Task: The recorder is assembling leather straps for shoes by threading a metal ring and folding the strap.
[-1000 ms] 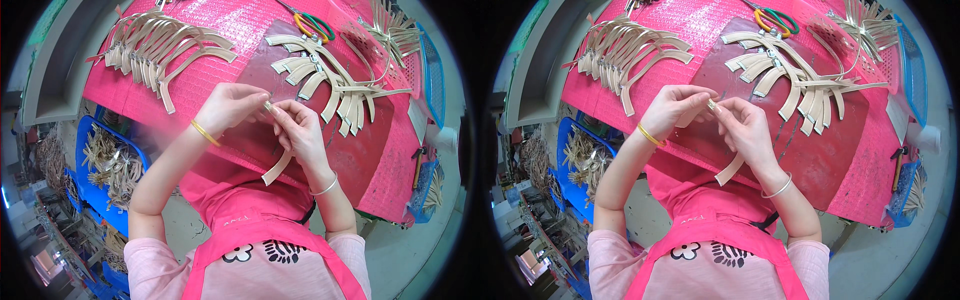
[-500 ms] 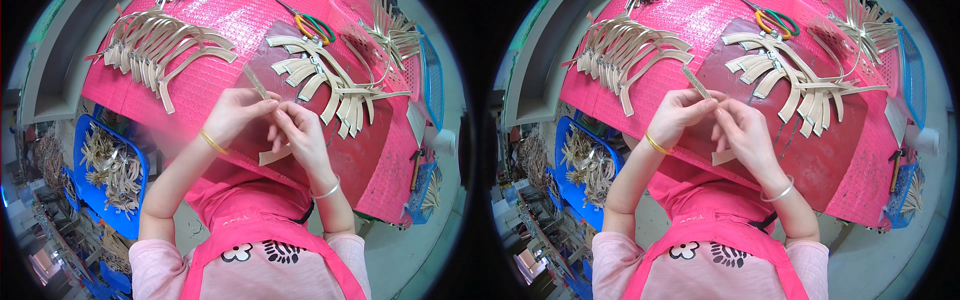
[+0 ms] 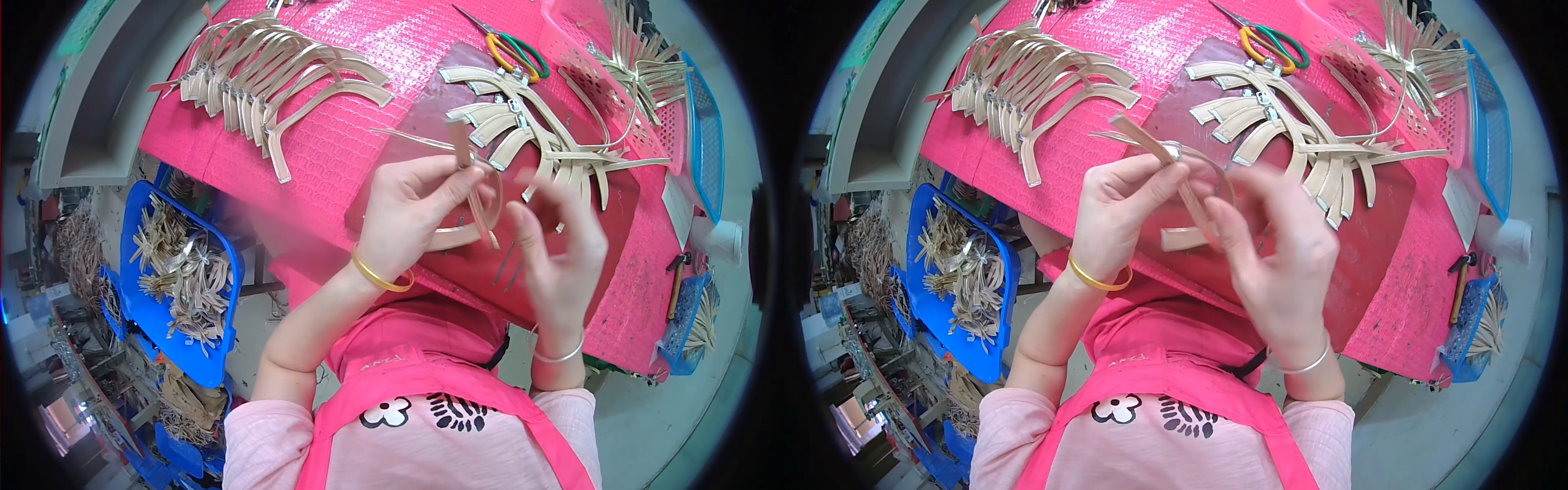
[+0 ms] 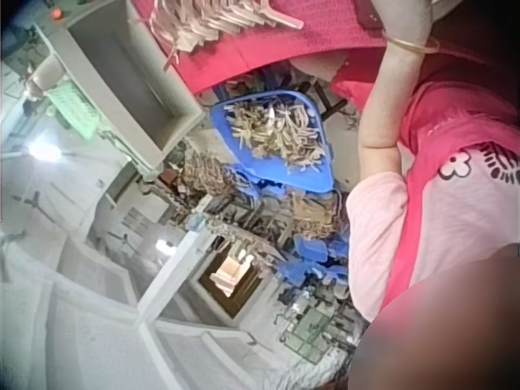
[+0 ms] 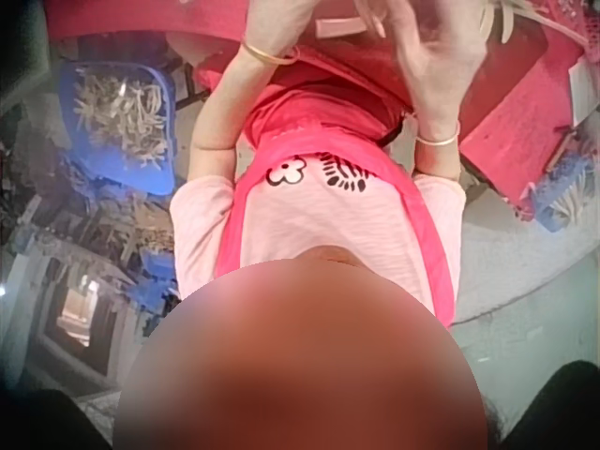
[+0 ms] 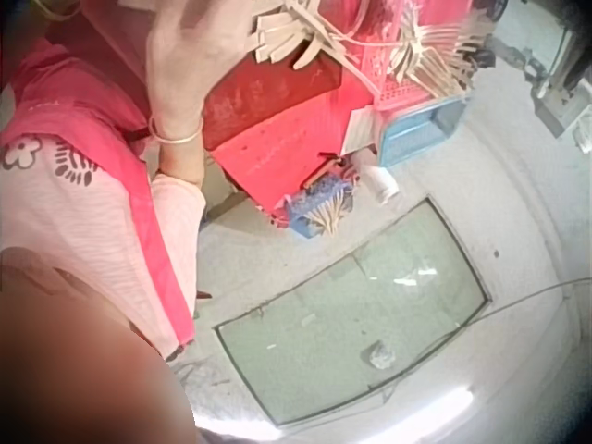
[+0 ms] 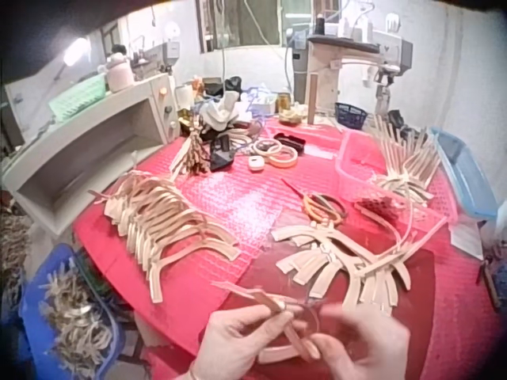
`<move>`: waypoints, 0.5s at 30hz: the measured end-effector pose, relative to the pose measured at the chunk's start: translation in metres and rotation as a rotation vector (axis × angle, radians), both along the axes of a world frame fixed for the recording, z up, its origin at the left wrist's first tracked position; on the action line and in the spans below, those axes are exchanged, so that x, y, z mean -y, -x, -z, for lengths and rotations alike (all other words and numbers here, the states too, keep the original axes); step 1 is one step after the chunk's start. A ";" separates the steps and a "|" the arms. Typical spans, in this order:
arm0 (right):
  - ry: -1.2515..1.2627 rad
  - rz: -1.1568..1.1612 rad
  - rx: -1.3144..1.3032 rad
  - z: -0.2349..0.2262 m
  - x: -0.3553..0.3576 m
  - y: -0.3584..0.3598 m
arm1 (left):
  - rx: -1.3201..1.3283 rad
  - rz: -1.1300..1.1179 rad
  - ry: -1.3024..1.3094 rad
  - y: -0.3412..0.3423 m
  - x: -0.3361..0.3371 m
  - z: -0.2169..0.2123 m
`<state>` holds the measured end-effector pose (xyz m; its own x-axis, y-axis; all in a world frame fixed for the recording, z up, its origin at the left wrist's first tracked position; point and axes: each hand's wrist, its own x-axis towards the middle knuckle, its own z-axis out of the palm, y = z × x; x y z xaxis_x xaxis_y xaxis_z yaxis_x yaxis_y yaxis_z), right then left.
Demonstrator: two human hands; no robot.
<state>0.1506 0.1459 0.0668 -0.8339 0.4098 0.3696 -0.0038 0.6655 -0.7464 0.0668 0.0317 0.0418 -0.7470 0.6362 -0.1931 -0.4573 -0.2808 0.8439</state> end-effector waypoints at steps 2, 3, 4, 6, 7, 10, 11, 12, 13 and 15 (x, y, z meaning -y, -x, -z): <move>0.372 -0.112 -0.082 -0.014 -0.007 0.013 | -0.213 0.039 0.071 -0.002 0.000 0.004; 0.369 -0.194 -0.092 -0.013 -0.010 0.015 | -0.193 0.080 0.088 -0.006 0.000 0.003; 0.368 -0.194 -0.097 -0.009 -0.015 0.016 | -0.175 0.117 0.107 -0.006 0.001 0.003; -0.357 -0.427 -0.293 0.001 -0.029 0.015 | -0.135 0.121 0.046 -0.004 0.007 0.000; -0.367 -0.463 -0.323 0.007 -0.029 0.011 | -0.044 0.115 -0.018 -0.004 0.009 -0.001; -0.476 -0.478 -0.376 0.026 -0.029 0.006 | 0.022 0.092 -0.101 -0.005 0.010 -0.001; -0.473 -0.483 -0.373 0.026 -0.028 0.005 | -0.097 0.060 -0.030 -0.007 0.007 -0.002; -0.464 -0.485 -0.378 0.026 -0.027 0.004 | -0.217 0.029 0.041 -0.008 0.004 -0.002; -0.456 -0.481 -0.385 0.026 -0.026 0.004 | -0.226 0.013 0.026 -0.007 0.003 0.000; -0.406 -0.470 -0.392 0.028 -0.024 0.005 | -0.252 -0.001 0.055 -0.007 0.004 -0.001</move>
<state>0.1458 0.1703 0.0386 -0.6635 -0.1913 0.7233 -0.5729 0.7517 -0.3267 0.0737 0.0274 0.0423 -0.7768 0.6288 -0.0348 -0.2302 -0.2321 0.9451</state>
